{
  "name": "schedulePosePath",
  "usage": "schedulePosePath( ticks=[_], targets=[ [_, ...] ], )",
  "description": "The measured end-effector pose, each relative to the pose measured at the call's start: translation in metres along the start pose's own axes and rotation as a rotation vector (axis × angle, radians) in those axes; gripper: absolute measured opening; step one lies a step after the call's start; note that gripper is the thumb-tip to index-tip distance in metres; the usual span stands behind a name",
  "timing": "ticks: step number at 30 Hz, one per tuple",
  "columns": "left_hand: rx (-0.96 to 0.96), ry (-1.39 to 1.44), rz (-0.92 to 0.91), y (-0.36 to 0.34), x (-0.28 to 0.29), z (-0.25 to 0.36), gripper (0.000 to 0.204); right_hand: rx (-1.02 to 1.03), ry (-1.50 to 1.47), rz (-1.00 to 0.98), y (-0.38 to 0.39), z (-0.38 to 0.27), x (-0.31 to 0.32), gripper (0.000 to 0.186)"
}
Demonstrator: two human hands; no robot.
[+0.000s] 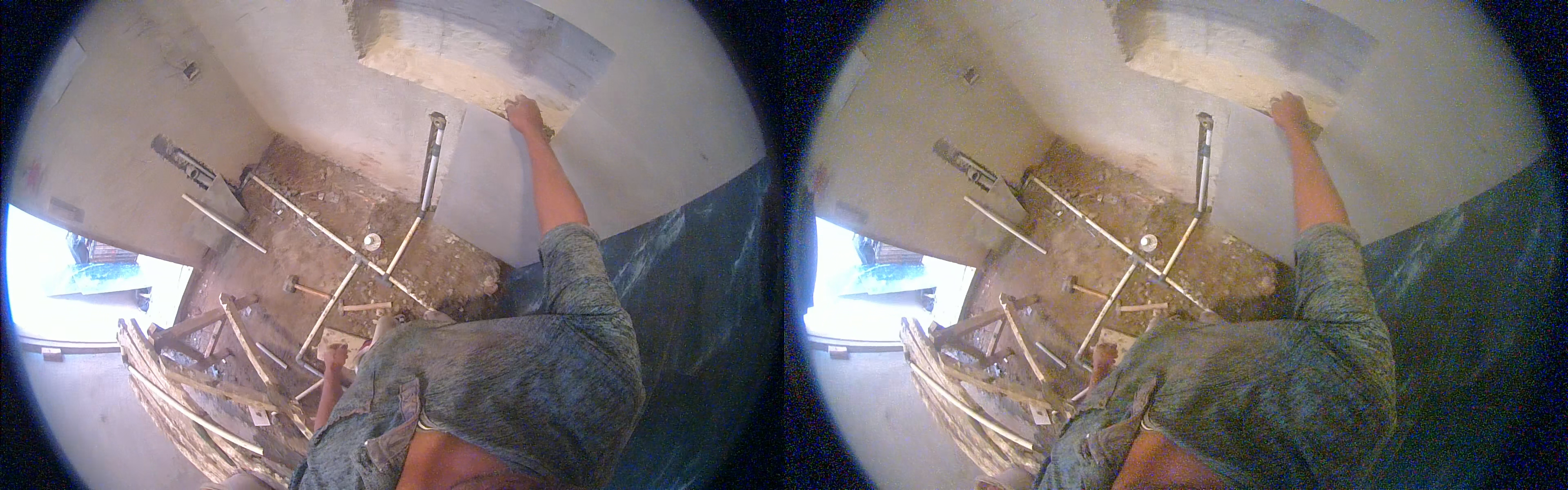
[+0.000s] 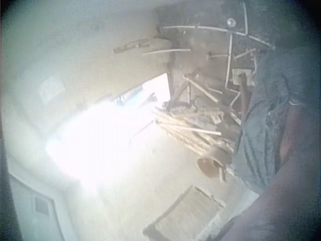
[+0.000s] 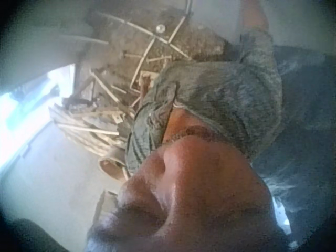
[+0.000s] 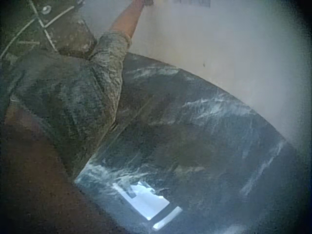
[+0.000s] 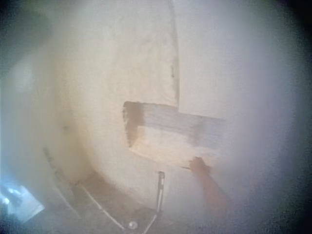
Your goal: The person works on wall-mounted piping and prepares adhesive materials in a bucket at a construction site.
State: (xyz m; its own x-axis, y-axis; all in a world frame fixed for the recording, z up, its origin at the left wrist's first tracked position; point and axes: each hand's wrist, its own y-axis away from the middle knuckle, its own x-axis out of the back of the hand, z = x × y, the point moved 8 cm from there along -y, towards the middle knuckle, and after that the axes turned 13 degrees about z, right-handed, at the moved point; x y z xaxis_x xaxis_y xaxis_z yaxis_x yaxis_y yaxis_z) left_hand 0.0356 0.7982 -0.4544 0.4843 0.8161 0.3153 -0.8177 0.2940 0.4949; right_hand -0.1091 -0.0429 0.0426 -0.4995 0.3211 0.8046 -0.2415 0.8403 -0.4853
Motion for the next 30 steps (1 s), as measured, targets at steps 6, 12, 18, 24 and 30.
schedulePosePath(
  ticks=[6,12,18,24,30],
  targets=[
    [0.018,-0.16,0.007,0.049,-0.003,0.012,0.028,0.144,0.057,-0.047,-0.014,0.021,-0.023,0.046],
    [0.06,-0.293,0.092,0.044,-0.001,-0.007,0.03,-0.087,-0.063,0.331,-0.017,0.041,0.003,0.037],
    [-0.068,-0.57,0.129,0.057,-0.034,0.115,0.034,-0.132,-0.253,0.381,-0.019,0.067,0.028,0.034],
    [-0.302,-0.379,0.228,0.077,-0.083,0.267,0.035,-0.282,-0.755,-0.363,0.117,0.024,-0.015,0.028],
    [-0.543,-0.182,0.038,0.105,-0.168,0.383,0.04,-0.307,-1.004,-1.192,0.367,-0.073,-0.04,0.028]
  ],
)
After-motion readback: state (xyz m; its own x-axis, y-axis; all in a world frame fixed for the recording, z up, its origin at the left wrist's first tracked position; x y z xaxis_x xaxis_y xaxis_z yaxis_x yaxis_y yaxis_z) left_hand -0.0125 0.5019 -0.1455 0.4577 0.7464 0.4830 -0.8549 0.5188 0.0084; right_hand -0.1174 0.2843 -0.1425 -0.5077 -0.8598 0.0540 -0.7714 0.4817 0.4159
